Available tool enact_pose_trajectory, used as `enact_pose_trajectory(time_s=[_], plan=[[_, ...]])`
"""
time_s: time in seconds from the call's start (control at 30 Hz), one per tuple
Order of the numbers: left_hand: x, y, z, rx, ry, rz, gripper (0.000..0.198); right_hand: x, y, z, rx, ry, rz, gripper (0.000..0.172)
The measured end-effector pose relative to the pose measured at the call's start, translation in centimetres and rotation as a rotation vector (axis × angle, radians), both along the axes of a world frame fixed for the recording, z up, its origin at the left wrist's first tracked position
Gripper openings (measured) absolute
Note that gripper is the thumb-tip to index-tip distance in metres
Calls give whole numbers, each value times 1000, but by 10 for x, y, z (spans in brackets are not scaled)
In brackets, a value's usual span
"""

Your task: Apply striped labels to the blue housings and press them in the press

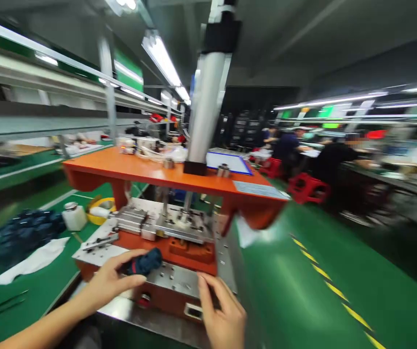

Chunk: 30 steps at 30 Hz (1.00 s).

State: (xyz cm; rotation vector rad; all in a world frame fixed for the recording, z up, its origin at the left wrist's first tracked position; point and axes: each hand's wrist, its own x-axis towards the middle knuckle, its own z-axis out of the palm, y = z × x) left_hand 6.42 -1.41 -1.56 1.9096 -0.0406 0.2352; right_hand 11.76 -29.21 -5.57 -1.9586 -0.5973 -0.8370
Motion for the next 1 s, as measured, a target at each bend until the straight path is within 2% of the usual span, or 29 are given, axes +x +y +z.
enact_pose_trajectory(time_s=[0.17,0.27,0.4,1.0], plan=[[9,6,-8,81,15,-25,51,17,-10,39,-40,9,53,14],[9,7,-12,107,31,-23,53,24,-13,47,-35,34,96,14],[8,8,-15,113,27,-13,54,30,-15,40,42,67,150,13],[10,12,-19,169,18,8,57,35,-22,17,224,173,117,14]])
